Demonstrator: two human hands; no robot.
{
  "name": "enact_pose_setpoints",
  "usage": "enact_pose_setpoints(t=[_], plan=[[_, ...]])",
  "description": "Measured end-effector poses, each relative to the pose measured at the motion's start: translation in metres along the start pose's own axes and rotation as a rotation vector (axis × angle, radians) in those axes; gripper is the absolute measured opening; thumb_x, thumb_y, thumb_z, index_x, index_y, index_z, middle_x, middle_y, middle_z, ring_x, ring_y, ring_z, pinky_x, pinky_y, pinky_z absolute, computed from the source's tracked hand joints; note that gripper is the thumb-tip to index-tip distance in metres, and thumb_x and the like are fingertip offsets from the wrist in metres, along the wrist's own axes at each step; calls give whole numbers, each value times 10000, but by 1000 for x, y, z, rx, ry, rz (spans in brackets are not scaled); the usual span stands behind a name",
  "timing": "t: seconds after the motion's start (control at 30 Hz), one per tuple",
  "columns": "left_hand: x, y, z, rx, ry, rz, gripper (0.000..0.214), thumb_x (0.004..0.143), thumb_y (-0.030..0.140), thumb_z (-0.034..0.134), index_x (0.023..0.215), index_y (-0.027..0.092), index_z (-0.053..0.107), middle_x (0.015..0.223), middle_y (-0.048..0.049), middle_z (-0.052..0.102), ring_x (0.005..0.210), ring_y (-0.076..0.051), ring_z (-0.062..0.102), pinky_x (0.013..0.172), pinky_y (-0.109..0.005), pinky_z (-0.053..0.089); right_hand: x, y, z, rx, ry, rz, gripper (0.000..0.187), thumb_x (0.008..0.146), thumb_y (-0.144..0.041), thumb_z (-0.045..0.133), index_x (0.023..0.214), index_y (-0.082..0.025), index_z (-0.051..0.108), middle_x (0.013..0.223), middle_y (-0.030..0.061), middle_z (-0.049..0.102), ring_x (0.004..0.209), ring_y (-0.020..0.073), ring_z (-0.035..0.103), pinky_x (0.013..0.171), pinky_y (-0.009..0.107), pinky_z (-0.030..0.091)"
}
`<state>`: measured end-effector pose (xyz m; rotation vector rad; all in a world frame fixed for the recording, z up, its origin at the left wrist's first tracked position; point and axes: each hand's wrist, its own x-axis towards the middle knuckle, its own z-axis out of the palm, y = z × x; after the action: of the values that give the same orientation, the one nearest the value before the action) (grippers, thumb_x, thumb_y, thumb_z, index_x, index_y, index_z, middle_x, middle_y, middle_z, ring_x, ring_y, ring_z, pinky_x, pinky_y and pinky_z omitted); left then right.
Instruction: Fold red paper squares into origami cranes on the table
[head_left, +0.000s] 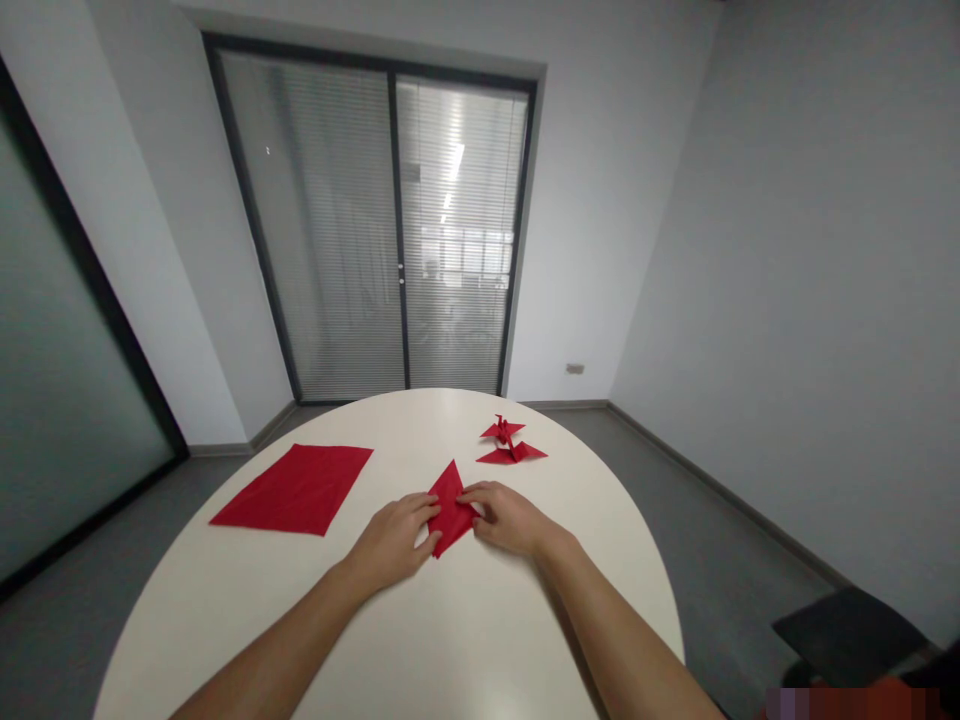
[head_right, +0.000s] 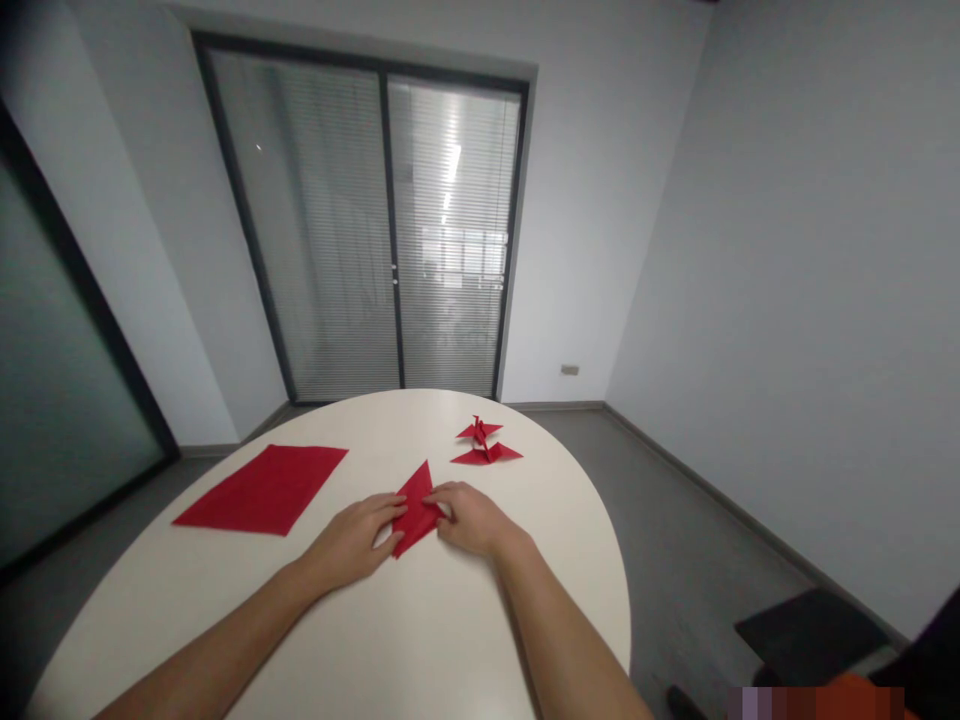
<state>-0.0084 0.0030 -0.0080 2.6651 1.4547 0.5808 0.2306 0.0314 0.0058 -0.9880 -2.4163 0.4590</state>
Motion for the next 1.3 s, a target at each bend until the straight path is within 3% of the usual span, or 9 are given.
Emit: enact_pose_setpoints(t=[0.1, 0.2, 0.3, 0.5, 0.83, 1.07, 1.17, 1.3], plan=[[-4, -5, -3, -29, -39, 56, 417, 909, 323, 532, 1295, 201, 631, 1393, -88, 593, 1287, -265, 539, 1079, -436, 437, -1, 4, -2, 30, -17, 24, 432, 757, -101, 571, 1141, -219, 728, 1185, 79, 697, 1045, 219, 632, 935, 312, 473], [-7, -7, -7, -51, -76, 104, 473, 908, 335, 533, 1362, 209, 575, 1438, -92, 551, 1327, -268, 501, 1110, -442, 406, -1, 4, -3, 73, -15, 41, 322, 785, -115, 569, 1015, -217, 770, 1260, 76, 656, 986, 192, 649, 868, 278, 495], [-8, -8, -11, -64, -100, 122, 514, 894, 340, 555, 1389, 204, 546, 1461, -105, 523, 1344, -280, 480, 1121, -454, 391, -2, 4, -2, 128, -27, 52, 326, 779, -87, 542, 967, -210, 779, 1307, 75, 627, 928, 170, 664, 815, 258, 509], [-9, -8, -13, -94, -104, 150, 513, 875, 311, 582, 1381, 233, 549, 1479, -94, 504, 1380, -287, 427, 1142, -488, 356, -2, 0, -1, 135, 5, 9, 578, 649, 20, 488, 1117, -218, 731, 1099, 54, 734, 974, 202, 659, 894, 297, 495], [-7, -1, -11, -146, -67, 268, 461, 844, 144, 531, 1279, 260, 632, 1354, -59, 613, 1249, -238, 542, 1102, -418, 401, -1, 0, -2, 69, 42, -8, 300, 817, -113, 570, 1036, -224, 743, 944, 37, 723, 892, 192, 609, 798, 282, 464], [-7, 3, -13, -266, -70, 212, 354, 824, 136, 538, 1146, 237, 647, 1214, -48, 659, 1077, -200, 626, 953, -308, 490, 0, 3, 7, 93, 64, 76, 280, 859, -186, 604, 1130, -200, 673, 951, 49, 676, 753, 160, 575, 713, 271, 444], [-8, 5, -16, -311, -54, 145, 462, 808, 147, 567, 1258, 250, 561, 1178, -40, 667, 1044, -203, 633, 921, -308, 500, 1, 4, 10, 116, 97, 90, 369, 864, -197, 611, 1232, -196, 606, 1031, 68, 666, 791, 170, 585, 735, 283, 453], [-8, 6, -18, -305, -75, 186, 596, 821, 133, 545, 1393, 289, 480, 1268, -45, 617, 1102, -206, 611, 960, -312, 488, 2, 5, 15, 116, 127, 101, 440, 867, -215, 618, 1299, -194, 539, 1047, 77, 659, 832, 187, 591, 753, 297, 458]])
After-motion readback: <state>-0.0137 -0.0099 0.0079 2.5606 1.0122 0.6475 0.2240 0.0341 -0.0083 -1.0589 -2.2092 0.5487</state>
